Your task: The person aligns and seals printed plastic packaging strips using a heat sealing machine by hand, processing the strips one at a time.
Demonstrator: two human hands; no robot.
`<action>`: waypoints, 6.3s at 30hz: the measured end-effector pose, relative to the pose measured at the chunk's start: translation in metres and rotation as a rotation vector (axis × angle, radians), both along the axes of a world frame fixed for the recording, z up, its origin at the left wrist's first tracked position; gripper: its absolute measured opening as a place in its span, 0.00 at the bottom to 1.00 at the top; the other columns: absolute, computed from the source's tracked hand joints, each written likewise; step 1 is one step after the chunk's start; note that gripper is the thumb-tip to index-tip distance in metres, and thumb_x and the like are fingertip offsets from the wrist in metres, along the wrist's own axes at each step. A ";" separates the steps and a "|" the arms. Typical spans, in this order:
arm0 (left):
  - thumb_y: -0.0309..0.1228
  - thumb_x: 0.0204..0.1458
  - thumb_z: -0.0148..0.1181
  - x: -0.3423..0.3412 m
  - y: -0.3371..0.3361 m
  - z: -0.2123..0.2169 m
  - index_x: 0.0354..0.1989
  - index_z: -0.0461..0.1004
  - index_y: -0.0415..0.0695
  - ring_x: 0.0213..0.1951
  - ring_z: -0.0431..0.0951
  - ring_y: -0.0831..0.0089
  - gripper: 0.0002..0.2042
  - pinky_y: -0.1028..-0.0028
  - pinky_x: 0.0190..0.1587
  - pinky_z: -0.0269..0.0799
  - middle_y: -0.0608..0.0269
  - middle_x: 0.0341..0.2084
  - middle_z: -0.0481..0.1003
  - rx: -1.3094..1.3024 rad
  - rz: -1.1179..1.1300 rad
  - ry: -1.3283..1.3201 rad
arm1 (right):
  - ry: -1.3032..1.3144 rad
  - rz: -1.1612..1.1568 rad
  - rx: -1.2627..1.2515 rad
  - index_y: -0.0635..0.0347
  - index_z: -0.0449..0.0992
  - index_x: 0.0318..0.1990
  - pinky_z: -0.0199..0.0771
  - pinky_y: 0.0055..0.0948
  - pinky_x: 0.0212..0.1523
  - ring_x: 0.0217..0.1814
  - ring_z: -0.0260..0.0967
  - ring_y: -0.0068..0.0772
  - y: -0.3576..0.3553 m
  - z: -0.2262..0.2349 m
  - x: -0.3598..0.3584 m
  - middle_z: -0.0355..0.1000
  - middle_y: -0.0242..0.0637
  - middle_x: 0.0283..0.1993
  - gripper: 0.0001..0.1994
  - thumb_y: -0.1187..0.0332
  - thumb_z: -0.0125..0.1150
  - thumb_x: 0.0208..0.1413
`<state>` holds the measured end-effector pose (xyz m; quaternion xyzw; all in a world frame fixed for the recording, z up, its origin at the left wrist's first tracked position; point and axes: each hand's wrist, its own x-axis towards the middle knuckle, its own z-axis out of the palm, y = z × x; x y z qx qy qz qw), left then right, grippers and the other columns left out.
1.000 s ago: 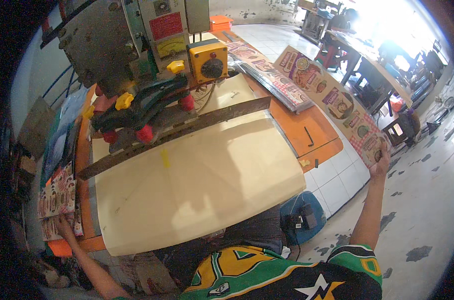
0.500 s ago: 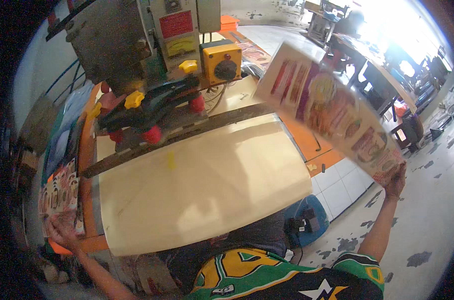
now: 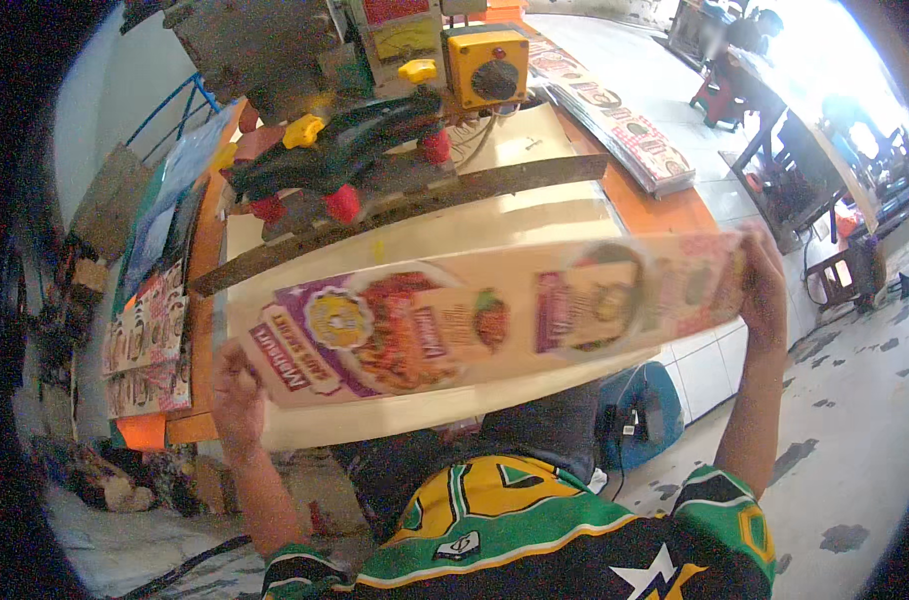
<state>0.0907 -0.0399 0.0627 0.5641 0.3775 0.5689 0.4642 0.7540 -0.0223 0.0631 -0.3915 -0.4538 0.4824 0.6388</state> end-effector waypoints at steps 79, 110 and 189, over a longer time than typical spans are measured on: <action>0.32 0.60 0.58 -0.099 0.006 -0.058 0.46 0.72 0.37 0.29 0.66 0.87 0.12 0.84 0.33 0.62 0.75 0.25 0.70 -0.231 0.388 0.219 | -0.656 0.105 -0.243 0.66 0.75 0.48 0.70 0.23 0.36 0.33 0.69 0.18 0.050 -0.045 -0.155 0.76 0.32 0.33 0.17 0.61 0.61 0.59; 0.40 0.62 0.53 -0.059 0.075 -0.049 0.52 0.76 0.38 0.43 0.76 0.75 0.19 0.75 0.49 0.69 0.54 0.43 0.80 -0.217 0.585 0.833 | -1.367 -0.343 -0.219 0.37 0.80 0.48 0.70 0.39 0.41 0.39 0.74 0.44 0.107 -0.047 -0.198 0.77 0.42 0.33 0.15 0.49 0.53 0.60; 0.40 0.59 0.57 -0.058 0.078 -0.050 0.45 0.80 0.41 0.33 0.80 0.69 0.16 0.72 0.39 0.72 0.49 0.32 0.80 -0.150 0.675 0.815 | -1.132 -0.296 -0.248 0.61 0.78 0.49 0.70 0.31 0.45 0.42 0.76 0.35 0.105 -0.043 -0.202 0.78 0.46 0.39 0.18 0.57 0.55 0.61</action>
